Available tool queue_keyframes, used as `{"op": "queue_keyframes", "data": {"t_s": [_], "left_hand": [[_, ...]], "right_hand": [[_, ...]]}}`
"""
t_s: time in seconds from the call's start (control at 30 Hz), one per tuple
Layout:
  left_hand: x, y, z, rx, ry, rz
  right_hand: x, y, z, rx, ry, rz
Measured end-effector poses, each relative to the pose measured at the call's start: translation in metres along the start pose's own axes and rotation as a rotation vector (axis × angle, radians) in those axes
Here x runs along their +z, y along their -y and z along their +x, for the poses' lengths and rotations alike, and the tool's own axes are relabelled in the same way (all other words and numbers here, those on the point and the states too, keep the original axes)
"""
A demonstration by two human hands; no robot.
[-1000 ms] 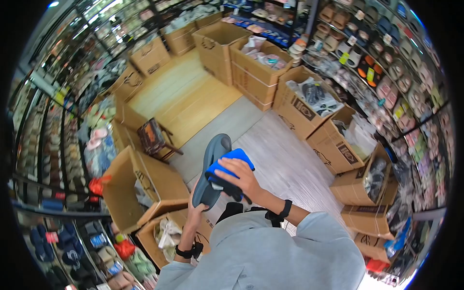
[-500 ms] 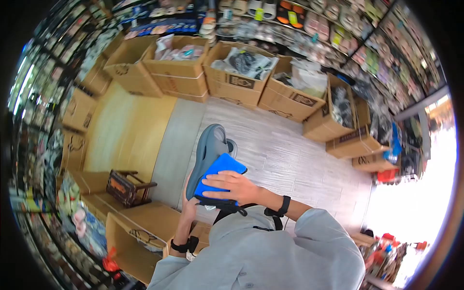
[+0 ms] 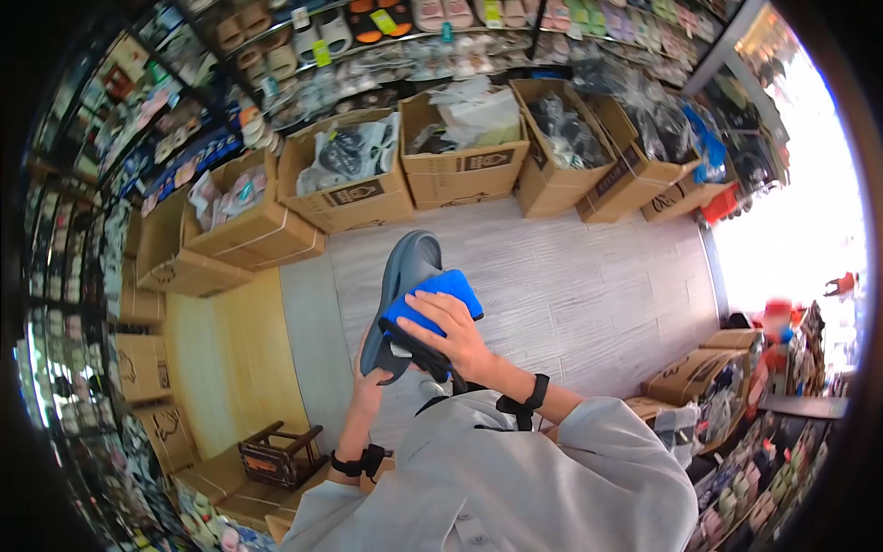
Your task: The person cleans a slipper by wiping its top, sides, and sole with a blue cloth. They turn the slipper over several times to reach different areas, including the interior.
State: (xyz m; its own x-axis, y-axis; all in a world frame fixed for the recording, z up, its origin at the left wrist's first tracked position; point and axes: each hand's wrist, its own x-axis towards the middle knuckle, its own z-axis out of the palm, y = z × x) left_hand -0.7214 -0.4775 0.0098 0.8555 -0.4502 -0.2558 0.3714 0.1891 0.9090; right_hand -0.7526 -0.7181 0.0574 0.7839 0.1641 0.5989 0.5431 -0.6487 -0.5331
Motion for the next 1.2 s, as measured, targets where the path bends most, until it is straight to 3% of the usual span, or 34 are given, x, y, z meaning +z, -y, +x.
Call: {"op": "queue_keyframes", "data": {"t_s": [0.1, 0.23, 0.37, 0.47, 0.6, 0.77, 0.83, 0.97, 1.13, 1.2], "left_hand": [[0.025, -0.001, 0.046, -0.016, 0.122, 0.034], [0.063, -0.014, 0.089, -0.038, 0.245, 0.160], [0.098, -0.019, 0.125, -0.089, 0.359, 0.201], [0.125, -0.023, 0.149, -0.162, 0.421, 0.175], [0.154, -0.015, 0.183, -0.258, 0.510, 0.141], [0.179, -0.002, 0.231, -0.375, 0.632, 0.179], [0.191, 0.001, 0.252, -0.378, 0.708, 0.232], [0.225, -0.002, 0.298, -0.328, 0.821, 0.267], [0.259, -0.011, 0.361, -0.350, 0.900, 0.247], [0.267, -0.013, 0.385, -0.353, 0.906, 0.254]], "right_hand": [[-0.025, -0.028, -0.011, -0.060, -0.043, -0.075], [-0.064, -0.081, -0.022, 0.094, -0.134, -0.096], [-0.088, -0.108, -0.028, 0.476, -0.513, 0.049], [-0.100, -0.111, -0.029, 0.468, -0.611, -0.162], [-0.114, -0.096, -0.032, 0.315, -0.483, -0.399], [-0.126, -0.118, -0.055, 0.204, -0.175, -0.653], [-0.143, -0.132, -0.063, 0.233, -0.170, -0.668], [-0.183, -0.162, -0.050, 0.366, -0.421, -0.524], [-0.207, -0.218, -0.024, 0.579, -0.597, -0.626], [-0.214, -0.234, -0.005, 0.573, -0.543, -0.697]]}}
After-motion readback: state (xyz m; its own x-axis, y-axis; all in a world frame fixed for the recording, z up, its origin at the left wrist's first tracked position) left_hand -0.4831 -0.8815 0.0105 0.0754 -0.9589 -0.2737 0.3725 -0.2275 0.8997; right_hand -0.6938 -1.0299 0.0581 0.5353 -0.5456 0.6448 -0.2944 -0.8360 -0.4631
